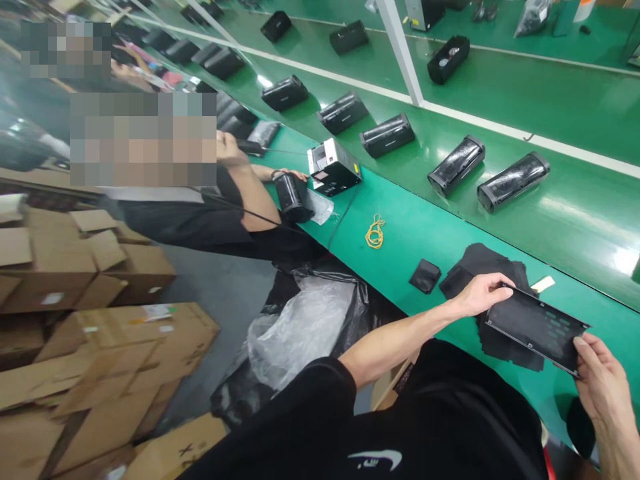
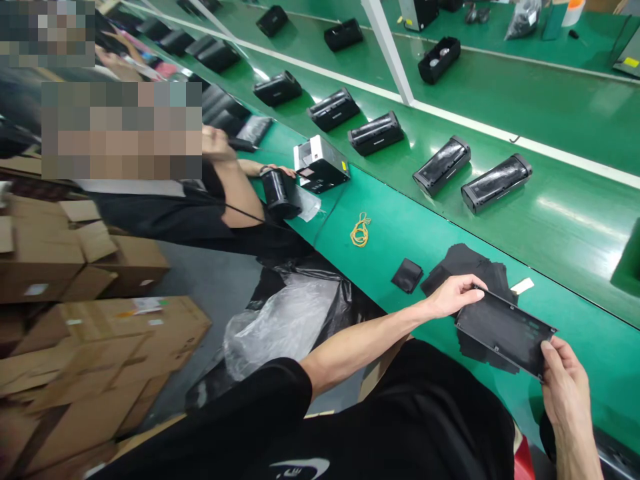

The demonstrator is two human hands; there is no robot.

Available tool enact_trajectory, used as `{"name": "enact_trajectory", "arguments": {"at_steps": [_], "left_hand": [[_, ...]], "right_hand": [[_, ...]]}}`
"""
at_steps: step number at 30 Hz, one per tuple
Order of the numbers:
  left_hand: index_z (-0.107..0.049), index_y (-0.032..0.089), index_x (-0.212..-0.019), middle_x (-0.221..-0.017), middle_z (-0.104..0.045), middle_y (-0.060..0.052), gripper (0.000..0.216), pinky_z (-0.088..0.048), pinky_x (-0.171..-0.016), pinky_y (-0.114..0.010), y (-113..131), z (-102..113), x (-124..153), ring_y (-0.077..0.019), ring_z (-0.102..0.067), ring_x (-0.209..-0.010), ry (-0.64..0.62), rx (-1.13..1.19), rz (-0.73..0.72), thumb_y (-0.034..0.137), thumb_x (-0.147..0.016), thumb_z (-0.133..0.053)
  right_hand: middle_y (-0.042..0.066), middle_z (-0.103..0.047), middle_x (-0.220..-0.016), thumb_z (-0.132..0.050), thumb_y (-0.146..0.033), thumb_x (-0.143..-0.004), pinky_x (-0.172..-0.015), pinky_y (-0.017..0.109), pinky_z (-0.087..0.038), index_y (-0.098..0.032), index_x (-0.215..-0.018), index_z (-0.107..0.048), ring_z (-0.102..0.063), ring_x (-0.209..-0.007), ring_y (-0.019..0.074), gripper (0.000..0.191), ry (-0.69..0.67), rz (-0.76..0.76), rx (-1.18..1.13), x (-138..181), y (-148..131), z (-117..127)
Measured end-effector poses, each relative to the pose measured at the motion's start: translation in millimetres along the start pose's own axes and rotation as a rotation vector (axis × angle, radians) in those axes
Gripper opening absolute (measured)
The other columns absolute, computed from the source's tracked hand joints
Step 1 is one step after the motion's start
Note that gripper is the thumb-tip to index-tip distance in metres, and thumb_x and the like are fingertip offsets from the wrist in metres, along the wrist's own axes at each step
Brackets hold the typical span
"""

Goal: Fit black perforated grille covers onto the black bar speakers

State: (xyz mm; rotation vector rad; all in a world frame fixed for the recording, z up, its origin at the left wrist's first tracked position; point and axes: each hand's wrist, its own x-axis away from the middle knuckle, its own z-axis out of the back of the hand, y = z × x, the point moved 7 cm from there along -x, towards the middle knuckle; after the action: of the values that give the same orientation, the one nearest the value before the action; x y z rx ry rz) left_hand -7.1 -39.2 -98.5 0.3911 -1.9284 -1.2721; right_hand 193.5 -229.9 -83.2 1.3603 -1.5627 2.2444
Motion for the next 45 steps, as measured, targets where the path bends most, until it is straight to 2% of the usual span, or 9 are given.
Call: {"name": "enact_trajectory", "arguments": {"at_steps": [6, 11, 14, 18, 23, 28, 33, 37, 45], "left_hand": [[-0.075, 0.014, -0.107, -0.073, -0.06, 0.003, 0.036, -0.04, -0.069, -0.024, 8, -1, 2, -0.01, -0.053, -0.069, -0.03, 0.073, 0.016, 0.04, -0.082, -0.082], [-0.073, 0.014, -0.104, -0.075, -0.064, 0.002, 0.029, -0.044, -0.072, -0.024, 3, -1, 1, -0.0104, -0.055, -0.069, -0.026, 0.126, 0.042, 0.035, -0.084, -0.078], [-0.073, 0.014, -0.102, -0.077, -0.065, 0.001, 0.029, -0.044, -0.073, -0.024, 1, 0, 1, -0.0111, -0.057, -0.072, -0.019, 0.128, 0.045, 0.036, -0.084, -0.079], [-0.072, 0.015, -0.102, -0.08, -0.066, 0.001, 0.031, -0.045, -0.076, -0.025, 0, 0, 0, -0.0115, -0.057, -0.074, -0.031, 0.147, 0.036, 0.037, -0.083, -0.08], [-0.073, 0.014, -0.101, -0.08, -0.067, 0.0, 0.035, -0.045, -0.078, -0.027, -2, 0, -1, -0.0122, -0.058, -0.075, -0.038, 0.181, 0.059, 0.039, -0.079, -0.084], [-0.075, 0.015, -0.104, -0.077, -0.065, 0.001, 0.033, -0.043, -0.072, -0.025, -4, 1, 1, -0.0106, -0.055, -0.07, -0.03, 0.248, 0.108, 0.035, -0.079, -0.081], [-0.077, 0.014, -0.111, -0.078, -0.066, 0.0, 0.032, -0.043, -0.07, -0.024, -8, 3, 2, -0.011, -0.056, -0.071, -0.017, 0.174, 0.113, 0.029, -0.083, -0.075], [-0.077, 0.014, -0.114, -0.08, -0.065, 0.0, 0.036, -0.038, -0.066, -0.023, -17, 5, -1, -0.0109, -0.054, -0.071, -0.019, 0.13, 0.103, 0.034, -0.084, -0.073], [-0.076, 0.014, -0.114, -0.079, -0.063, 0.001, 0.041, -0.036, -0.063, -0.022, -26, 6, -3, -0.0096, -0.053, -0.068, -0.021, 0.164, 0.123, 0.04, -0.082, -0.077]], "right_hand": [[-0.01, -0.045, -0.056, -0.1, -0.05, -0.053, -0.04, 0.018, -0.025, -0.023, -0.092, -0.065, -0.033, -0.045, 0.0069, 0.06, -0.009, -0.02, 0.008, -3, 7, 4], [-0.01, -0.047, -0.057, -0.099, -0.052, -0.053, -0.045, 0.021, -0.037, -0.024, -0.095, -0.065, -0.038, -0.048, 0.0088, 0.061, -0.029, -0.028, 0.004, -11, 16, 4], [-0.011, -0.045, -0.056, -0.099, -0.052, -0.052, -0.042, 0.019, -0.031, -0.024, -0.097, -0.065, -0.035, -0.047, 0.0084, 0.063, -0.038, -0.036, 0.009, -15, 20, 5], [-0.009, -0.056, -0.065, -0.099, -0.051, -0.053, -0.038, 0.021, -0.026, -0.024, -0.098, -0.064, -0.03, -0.044, 0.0066, 0.063, -0.054, -0.041, 0.012, -17, 21, 4], [-0.006, -0.064, -0.074, -0.099, -0.053, -0.055, -0.041, 0.023, -0.036, -0.023, -0.098, -0.063, -0.036, -0.046, 0.0076, 0.063, -0.066, -0.047, 0.012, -16, 19, 2], [-0.007, -0.059, -0.068, -0.1, -0.052, -0.053, -0.038, 0.021, -0.027, -0.023, -0.095, -0.062, -0.033, -0.045, 0.0067, 0.064, -0.047, -0.07, 0.021, -15, 18, 2], [-0.01, -0.05, -0.058, -0.101, -0.053, -0.05, -0.043, 0.023, -0.037, -0.024, -0.094, -0.063, -0.04, -0.047, 0.0096, 0.065, -0.03, -0.098, 0.03, -14, 21, 4], [-0.013, -0.038, -0.053, -0.1, -0.052, -0.053, -0.04, 0.022, -0.031, -0.024, -0.095, -0.063, -0.029, -0.043, 0.008, 0.062, -0.022, -0.098, 0.041, -17, 26, 8], [-0.012, -0.041, -0.053, -0.102, -0.051, -0.05, -0.042, 0.023, -0.042, -0.024, -0.096, -0.063, -0.036, -0.045, 0.0092, 0.066, -0.039, -0.133, 0.004, -19, 27, 5]]}}
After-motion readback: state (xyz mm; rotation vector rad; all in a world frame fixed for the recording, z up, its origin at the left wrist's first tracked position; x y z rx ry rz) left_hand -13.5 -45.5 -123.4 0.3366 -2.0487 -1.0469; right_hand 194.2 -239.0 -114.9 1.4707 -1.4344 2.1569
